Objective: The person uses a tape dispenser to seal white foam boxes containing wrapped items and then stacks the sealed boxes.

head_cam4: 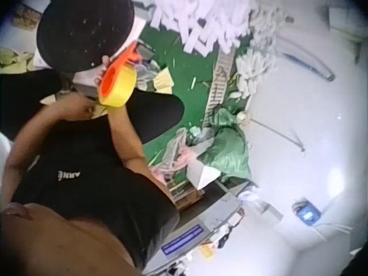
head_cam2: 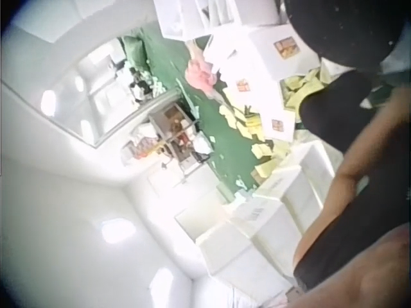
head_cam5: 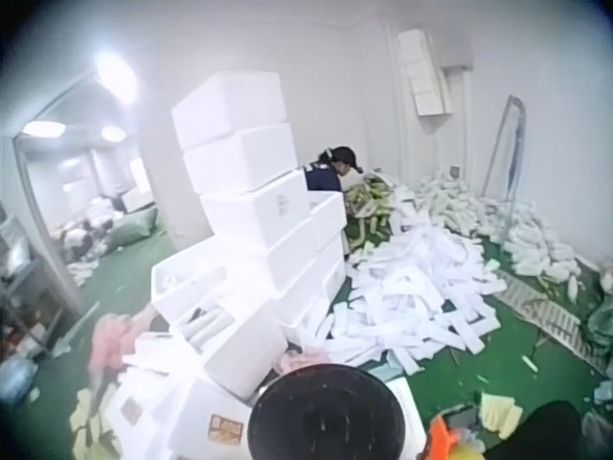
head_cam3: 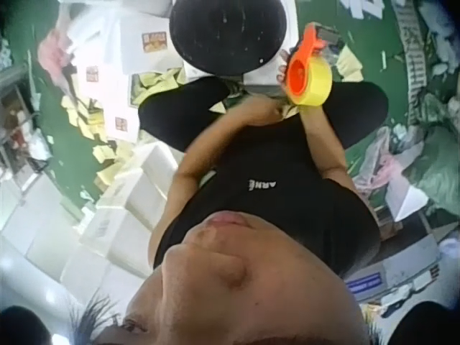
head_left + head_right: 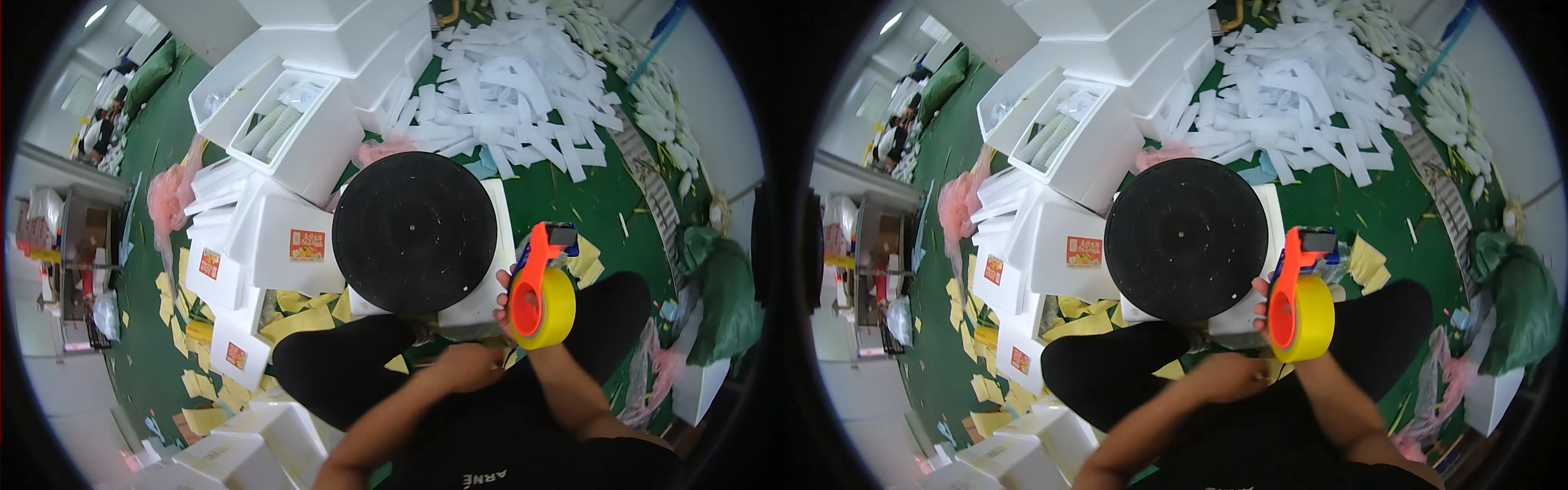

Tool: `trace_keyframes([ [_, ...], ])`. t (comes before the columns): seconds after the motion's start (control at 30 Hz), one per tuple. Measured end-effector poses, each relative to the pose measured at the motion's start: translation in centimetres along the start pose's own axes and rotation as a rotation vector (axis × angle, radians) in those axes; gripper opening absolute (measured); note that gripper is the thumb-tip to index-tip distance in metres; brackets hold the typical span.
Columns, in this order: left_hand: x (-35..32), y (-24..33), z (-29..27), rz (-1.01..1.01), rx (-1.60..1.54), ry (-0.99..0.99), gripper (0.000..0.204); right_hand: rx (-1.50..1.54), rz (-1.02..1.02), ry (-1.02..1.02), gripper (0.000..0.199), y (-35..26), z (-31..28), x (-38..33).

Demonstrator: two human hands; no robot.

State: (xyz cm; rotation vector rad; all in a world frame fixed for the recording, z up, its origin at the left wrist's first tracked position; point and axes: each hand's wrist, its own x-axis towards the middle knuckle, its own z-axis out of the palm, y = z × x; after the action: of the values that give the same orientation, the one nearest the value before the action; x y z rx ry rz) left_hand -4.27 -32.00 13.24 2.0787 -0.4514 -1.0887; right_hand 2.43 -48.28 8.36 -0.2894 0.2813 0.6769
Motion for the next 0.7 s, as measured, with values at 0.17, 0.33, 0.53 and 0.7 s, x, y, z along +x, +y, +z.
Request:
trace_keyframes([
  [0.17,-9.4,-12.5,-20.6,-0.356,-0.096,1.179,0.019,0.272,0.106,-0.088,0.053,4.2,-2.4,0.4],
  [0.33,-9.6,-30.5,-32.4,-0.719,0.628,1.331,0.075,0.133,0.141,0.222,0.031,5.9,1.7,0.6],
  [0.53,-1.4,-30.5,-32.5,-1.135,0.583,1.462,0.081,0.685,0.019,0.049,0.052,5.2,-2.1,-1.3],
  [0.7,-7.4,-33.1,-34.4,-0.912,0.617,1.282,0.073,0.627,0.013,-0.008,0.059,7.3,-6.9,-1.6],
])
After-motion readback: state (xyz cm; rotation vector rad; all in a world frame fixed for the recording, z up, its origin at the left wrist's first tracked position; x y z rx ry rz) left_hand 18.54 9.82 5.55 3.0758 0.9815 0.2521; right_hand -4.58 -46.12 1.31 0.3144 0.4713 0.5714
